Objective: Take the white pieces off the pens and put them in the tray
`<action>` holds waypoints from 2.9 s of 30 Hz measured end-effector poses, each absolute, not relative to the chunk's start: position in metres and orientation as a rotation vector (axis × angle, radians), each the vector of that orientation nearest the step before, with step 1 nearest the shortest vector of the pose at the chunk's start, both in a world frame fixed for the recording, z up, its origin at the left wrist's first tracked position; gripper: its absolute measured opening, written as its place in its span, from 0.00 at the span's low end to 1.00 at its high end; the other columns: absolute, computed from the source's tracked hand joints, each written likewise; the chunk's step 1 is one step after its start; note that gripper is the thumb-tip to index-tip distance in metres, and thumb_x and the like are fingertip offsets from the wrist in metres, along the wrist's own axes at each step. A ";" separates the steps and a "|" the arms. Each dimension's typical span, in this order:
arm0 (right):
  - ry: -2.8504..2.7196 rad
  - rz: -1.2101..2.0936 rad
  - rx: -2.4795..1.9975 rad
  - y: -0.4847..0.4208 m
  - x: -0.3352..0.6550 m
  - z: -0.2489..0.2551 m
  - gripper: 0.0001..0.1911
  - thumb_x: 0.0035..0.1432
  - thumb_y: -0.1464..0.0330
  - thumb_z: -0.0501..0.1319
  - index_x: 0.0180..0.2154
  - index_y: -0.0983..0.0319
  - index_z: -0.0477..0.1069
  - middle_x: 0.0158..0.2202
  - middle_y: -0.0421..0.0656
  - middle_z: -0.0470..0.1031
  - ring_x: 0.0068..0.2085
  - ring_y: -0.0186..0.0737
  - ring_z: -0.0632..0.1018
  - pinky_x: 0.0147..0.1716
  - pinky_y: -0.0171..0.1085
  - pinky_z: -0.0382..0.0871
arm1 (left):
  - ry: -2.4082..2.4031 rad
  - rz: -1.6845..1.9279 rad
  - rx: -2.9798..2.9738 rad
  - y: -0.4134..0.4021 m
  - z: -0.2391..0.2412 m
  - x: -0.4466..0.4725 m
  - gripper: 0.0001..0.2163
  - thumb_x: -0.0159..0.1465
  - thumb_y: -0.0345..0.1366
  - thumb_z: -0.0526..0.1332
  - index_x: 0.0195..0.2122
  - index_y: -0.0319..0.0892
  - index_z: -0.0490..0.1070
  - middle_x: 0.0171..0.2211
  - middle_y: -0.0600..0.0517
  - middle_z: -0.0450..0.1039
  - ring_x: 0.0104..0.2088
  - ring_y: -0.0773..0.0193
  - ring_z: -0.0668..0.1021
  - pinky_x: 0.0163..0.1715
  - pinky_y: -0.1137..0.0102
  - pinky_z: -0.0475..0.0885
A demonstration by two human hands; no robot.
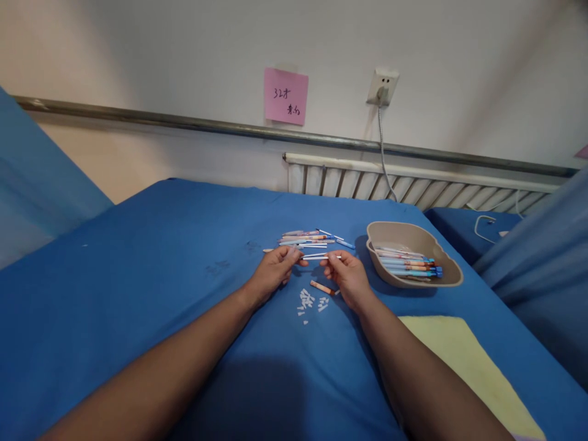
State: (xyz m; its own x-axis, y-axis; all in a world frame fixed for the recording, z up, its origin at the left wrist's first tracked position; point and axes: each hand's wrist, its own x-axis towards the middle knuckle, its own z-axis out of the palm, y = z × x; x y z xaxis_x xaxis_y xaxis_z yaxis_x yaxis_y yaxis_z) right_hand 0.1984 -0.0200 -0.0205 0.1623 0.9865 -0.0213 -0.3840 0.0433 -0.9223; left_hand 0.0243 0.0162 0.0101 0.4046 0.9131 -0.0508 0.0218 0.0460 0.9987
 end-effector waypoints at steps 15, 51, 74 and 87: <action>-0.782 1.236 -0.988 -0.021 0.200 -0.016 0.17 0.44 0.55 0.66 0.29 0.61 0.69 0.26 0.41 0.75 0.21 0.30 0.70 0.21 0.30 0.63 | 0.849 0.895 1.258 0.019 0.009 0.021 0.18 0.60 0.49 0.57 0.40 0.37 0.66 0.28 0.50 0.73 0.13 0.78 0.58 0.13 0.78 0.56; -0.743 1.144 -0.947 -0.017 0.210 -0.014 0.15 0.48 0.57 0.65 0.31 0.62 0.71 0.27 0.40 0.75 0.22 0.27 0.70 0.21 0.28 0.63 | 1.087 0.789 1.868 0.028 0.001 0.011 0.16 0.58 0.46 0.58 0.38 0.39 0.73 0.27 0.53 0.72 0.26 0.66 0.71 0.28 0.73 0.66; -0.848 1.098 -1.031 -0.018 0.210 -0.017 0.16 0.48 0.56 0.64 0.30 0.63 0.70 0.26 0.41 0.76 0.21 0.28 0.70 0.19 0.28 0.62 | 1.101 0.724 2.194 0.026 -0.002 0.008 0.13 0.62 0.43 0.55 0.41 0.41 0.72 0.34 0.52 0.75 0.34 0.63 0.75 0.36 0.72 0.66; -0.992 0.996 -1.120 -0.019 0.208 -0.016 0.16 0.50 0.55 0.62 0.30 0.62 0.70 0.25 0.40 0.75 0.21 0.30 0.70 0.20 0.29 0.63 | 1.012 0.653 2.441 0.026 0.001 0.006 0.12 0.65 0.40 0.52 0.41 0.42 0.72 0.37 0.50 0.74 0.38 0.62 0.74 0.39 0.71 0.65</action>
State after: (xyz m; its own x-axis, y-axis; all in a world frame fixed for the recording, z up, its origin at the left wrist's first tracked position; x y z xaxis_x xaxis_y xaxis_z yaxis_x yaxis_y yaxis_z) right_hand 0.2083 -0.0189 -0.0165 0.2513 0.9611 0.1151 -0.1186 0.1486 -0.9818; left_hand 0.0055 0.0263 0.0014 0.6255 0.7354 0.2606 0.5399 -0.6491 0.5358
